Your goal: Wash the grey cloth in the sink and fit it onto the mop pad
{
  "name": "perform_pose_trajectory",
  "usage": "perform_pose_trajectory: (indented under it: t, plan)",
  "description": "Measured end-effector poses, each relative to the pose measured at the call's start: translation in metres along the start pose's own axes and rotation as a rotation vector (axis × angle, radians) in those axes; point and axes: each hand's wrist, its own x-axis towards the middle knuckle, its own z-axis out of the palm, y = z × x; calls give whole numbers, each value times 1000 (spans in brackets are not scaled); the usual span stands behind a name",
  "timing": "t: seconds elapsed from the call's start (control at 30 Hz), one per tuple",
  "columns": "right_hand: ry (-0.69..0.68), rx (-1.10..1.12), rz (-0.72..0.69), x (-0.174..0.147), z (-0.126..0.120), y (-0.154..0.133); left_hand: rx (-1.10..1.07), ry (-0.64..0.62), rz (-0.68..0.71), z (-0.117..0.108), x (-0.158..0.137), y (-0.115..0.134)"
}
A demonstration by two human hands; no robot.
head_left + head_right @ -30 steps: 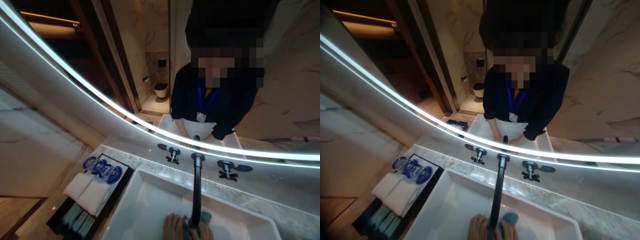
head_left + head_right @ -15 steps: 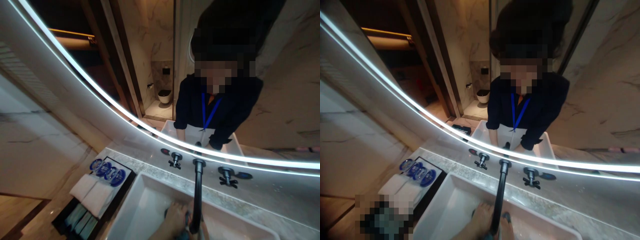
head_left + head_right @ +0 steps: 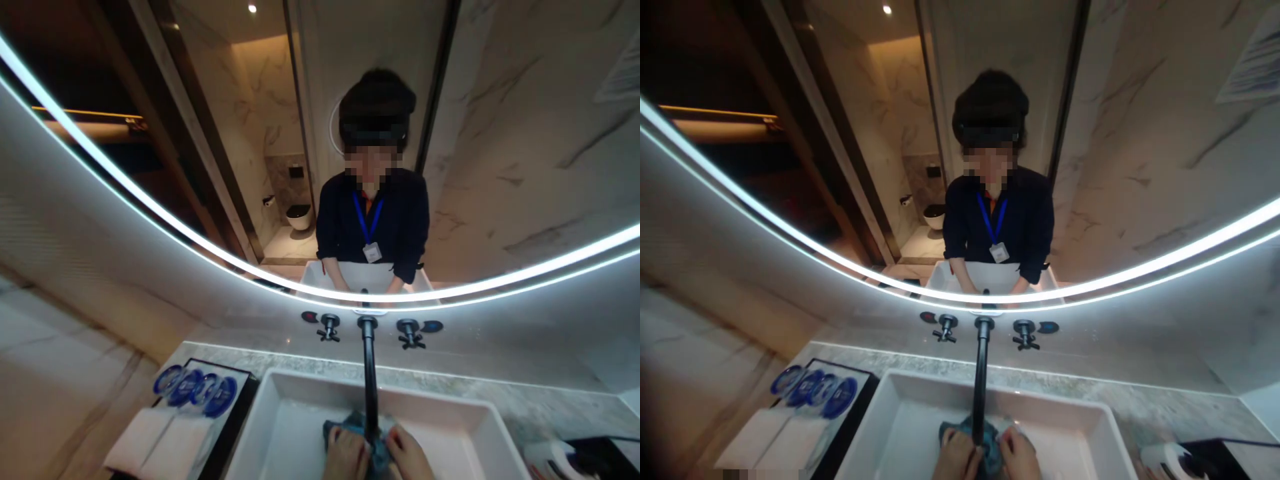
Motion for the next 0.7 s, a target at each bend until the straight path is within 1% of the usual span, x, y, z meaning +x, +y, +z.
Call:
perform_pose_trajectory:
  t: [0.03, 0.07, 0.1, 0.17, 0.2, 0.23, 0.27, 0.3, 0.33, 0.37, 0.4, 0.43, 0.47, 0.53, 0.57, 0.6, 0.7]
  plan:
    - [-1, -26, 0, -2, 3, -2, -7, 15, -41, -3, 0, -2]
    - [7, -39, 10, -3, 7, -4, -9, 40, -113, -5, 2, -2]
    - [24, -36, 27, -3, 11, -7, -9, 67, -231, -7, 4, 0]
    - [49, 1, 89, -3, 19, -13, -12, 86, -568, -9, 12, 6]
    - [39, 23, 121, -2, 23, -16, -37, 66, -717, -10, 16, 11]
    - [11, 46, 140, -1, 25, -20, -87, 28, -804, -12, 20, 17]
    - [-32, 71, 140, 1, 26, -24, -158, -9, -810, -15, 24, 22]
    - [-80, 97, 129, 3, 25, -28, -240, -31, -750, -19, 27, 28]
    - [-115, 120, 111, 4, 22, -31, -322, -38, -652, -22, 29, 33]
    - [-121, 130, 94, 6, 18, -33, -392, -34, -560, -25, 31, 37]
    - [-92, 116, 85, 6, 14, -34, -432, -14, -512, -27, 31, 40]
    - [-29, 81, 77, 6, 9, -34, -433, 21, -512, -28, 31, 41]
    - [53, 24, 56, 4, 6, -33, -397, 67, -553, -26, 29, 42]
    - [209, -127, -30, -4, 6, -28, -225, 169, -650, -16, 21, 39]
    - [252, -199, -102, -10, 10, -23, -124, 209, -640, -8, 14, 37]
    - [260, -261, -195, -18, 16, -17, -36, 232, -580, 1, 6, 34]
    - [208, -377, -488, -43, 43, 5, 135, 256, -255, 29, -24, 27]
